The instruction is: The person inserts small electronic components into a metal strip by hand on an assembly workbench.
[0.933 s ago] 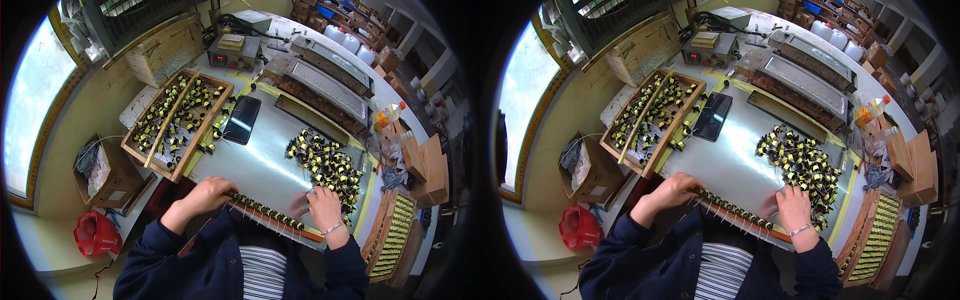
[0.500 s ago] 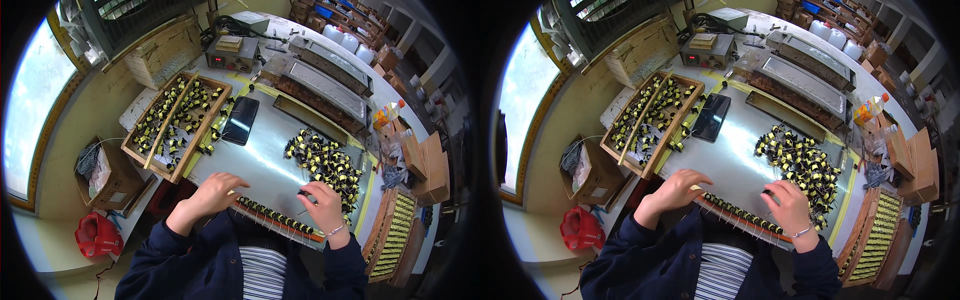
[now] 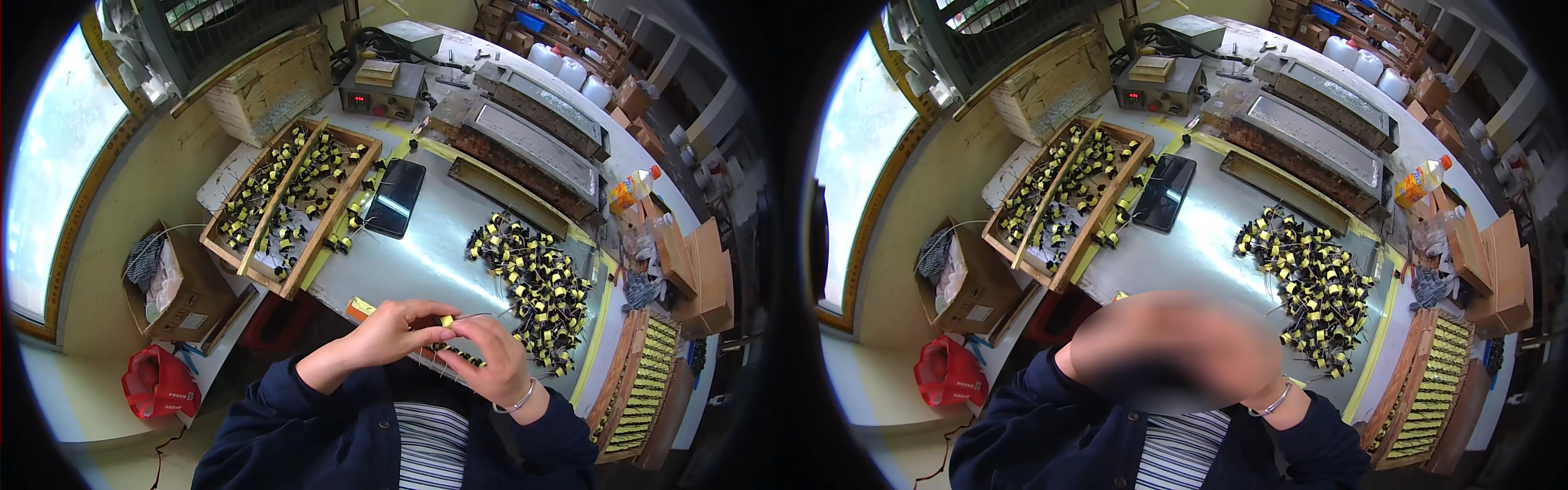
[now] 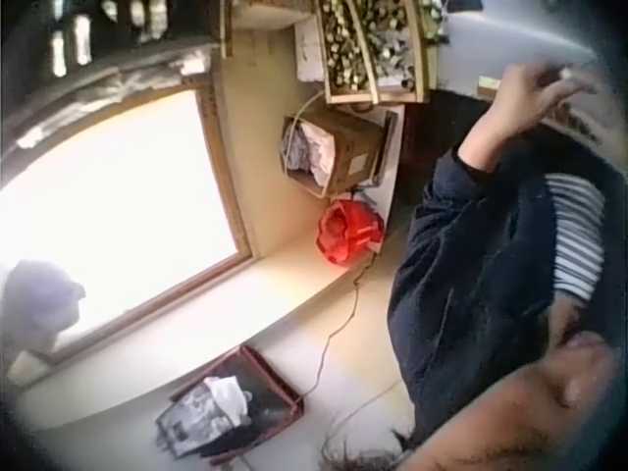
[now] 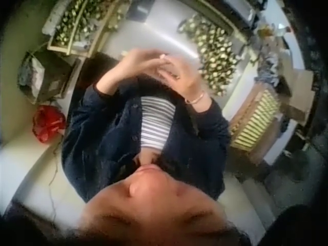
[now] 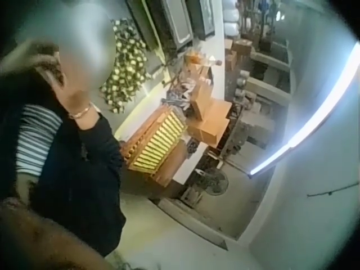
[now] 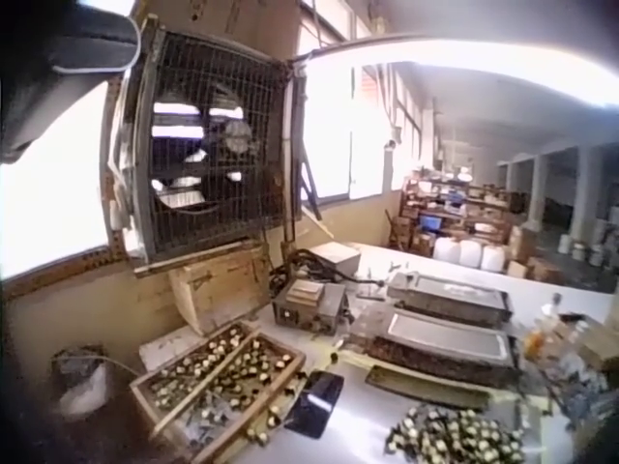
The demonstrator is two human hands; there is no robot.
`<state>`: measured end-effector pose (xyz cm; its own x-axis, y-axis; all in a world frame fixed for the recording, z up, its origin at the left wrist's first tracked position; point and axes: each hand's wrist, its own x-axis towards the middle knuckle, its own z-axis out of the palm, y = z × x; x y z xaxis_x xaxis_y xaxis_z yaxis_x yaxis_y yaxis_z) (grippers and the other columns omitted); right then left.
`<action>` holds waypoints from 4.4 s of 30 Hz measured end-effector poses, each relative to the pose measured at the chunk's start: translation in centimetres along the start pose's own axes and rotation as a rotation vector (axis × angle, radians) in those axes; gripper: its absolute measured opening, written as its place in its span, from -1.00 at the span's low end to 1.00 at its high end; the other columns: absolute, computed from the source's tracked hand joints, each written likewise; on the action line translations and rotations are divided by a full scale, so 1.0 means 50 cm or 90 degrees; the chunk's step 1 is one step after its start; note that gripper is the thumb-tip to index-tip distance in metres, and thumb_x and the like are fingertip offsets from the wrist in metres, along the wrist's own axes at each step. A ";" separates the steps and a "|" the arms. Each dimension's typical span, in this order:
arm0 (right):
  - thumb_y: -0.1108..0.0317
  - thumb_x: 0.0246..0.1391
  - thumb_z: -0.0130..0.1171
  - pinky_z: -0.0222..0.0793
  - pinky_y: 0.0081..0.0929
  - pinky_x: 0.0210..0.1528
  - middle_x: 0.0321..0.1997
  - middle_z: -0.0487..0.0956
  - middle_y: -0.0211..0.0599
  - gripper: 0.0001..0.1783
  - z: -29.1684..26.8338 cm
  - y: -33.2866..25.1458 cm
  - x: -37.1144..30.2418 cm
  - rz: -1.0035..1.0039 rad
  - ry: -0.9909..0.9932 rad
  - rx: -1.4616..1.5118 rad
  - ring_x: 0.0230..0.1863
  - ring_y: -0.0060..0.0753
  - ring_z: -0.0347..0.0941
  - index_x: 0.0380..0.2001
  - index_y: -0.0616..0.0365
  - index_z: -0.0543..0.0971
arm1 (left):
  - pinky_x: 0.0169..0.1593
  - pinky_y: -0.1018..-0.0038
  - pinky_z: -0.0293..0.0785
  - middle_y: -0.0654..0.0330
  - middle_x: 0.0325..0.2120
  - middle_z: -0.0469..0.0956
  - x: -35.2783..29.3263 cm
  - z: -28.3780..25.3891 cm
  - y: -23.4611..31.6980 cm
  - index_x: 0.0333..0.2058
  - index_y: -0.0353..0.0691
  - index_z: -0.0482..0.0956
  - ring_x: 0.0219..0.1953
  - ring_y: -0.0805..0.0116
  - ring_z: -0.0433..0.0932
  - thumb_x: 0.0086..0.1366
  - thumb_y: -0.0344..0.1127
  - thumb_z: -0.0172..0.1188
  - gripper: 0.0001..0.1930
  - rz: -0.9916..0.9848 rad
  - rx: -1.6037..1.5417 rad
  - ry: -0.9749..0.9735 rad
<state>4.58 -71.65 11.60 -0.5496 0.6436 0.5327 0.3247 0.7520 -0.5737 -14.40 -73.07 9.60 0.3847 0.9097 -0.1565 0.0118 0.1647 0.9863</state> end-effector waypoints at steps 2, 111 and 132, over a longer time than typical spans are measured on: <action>0.45 -0.20 0.36 0.44 -0.53 -0.41 -0.40 0.54 -0.27 -0.66 -0.009 0.002 -0.003 0.041 0.015 -0.010 -0.40 -0.32 0.51 -0.27 0.21 0.53 | -0.16 0.58 0.49 0.18 -0.22 0.56 0.001 0.000 -0.002 -0.05 -0.34 0.47 -0.25 0.51 0.53 0.22 -0.39 0.18 -0.68 0.039 0.035 0.029; 0.53 -0.10 0.26 0.22 -0.63 -0.67 -0.57 0.54 -0.38 -0.69 -0.166 0.082 -0.066 0.142 0.021 -0.281 -0.72 -0.57 0.36 -0.20 0.17 0.56 | -0.15 0.32 0.43 0.12 -0.41 0.55 0.004 -0.082 -0.143 -0.20 -0.18 0.51 -0.29 0.10 0.53 -0.04 -0.52 0.23 -0.65 0.161 0.519 0.035; 0.50 -0.10 0.24 0.22 -0.52 -0.66 -0.63 0.50 -0.29 -0.83 -0.190 0.013 -0.058 0.190 -0.002 -0.275 -0.70 -0.42 0.37 -0.34 0.18 0.58 | -0.06 0.31 0.37 0.08 -0.23 0.51 -0.207 -0.258 -0.030 -0.25 -0.20 0.54 -0.11 0.08 0.45 -0.08 -0.39 0.33 -0.66 -0.018 0.821 0.789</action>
<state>13.72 -71.68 15.59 -0.3876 0.8386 0.3828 0.7544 0.5272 -0.3911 -30.28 -77.80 9.08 -0.4696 0.7391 0.4828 0.8816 0.3636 0.3008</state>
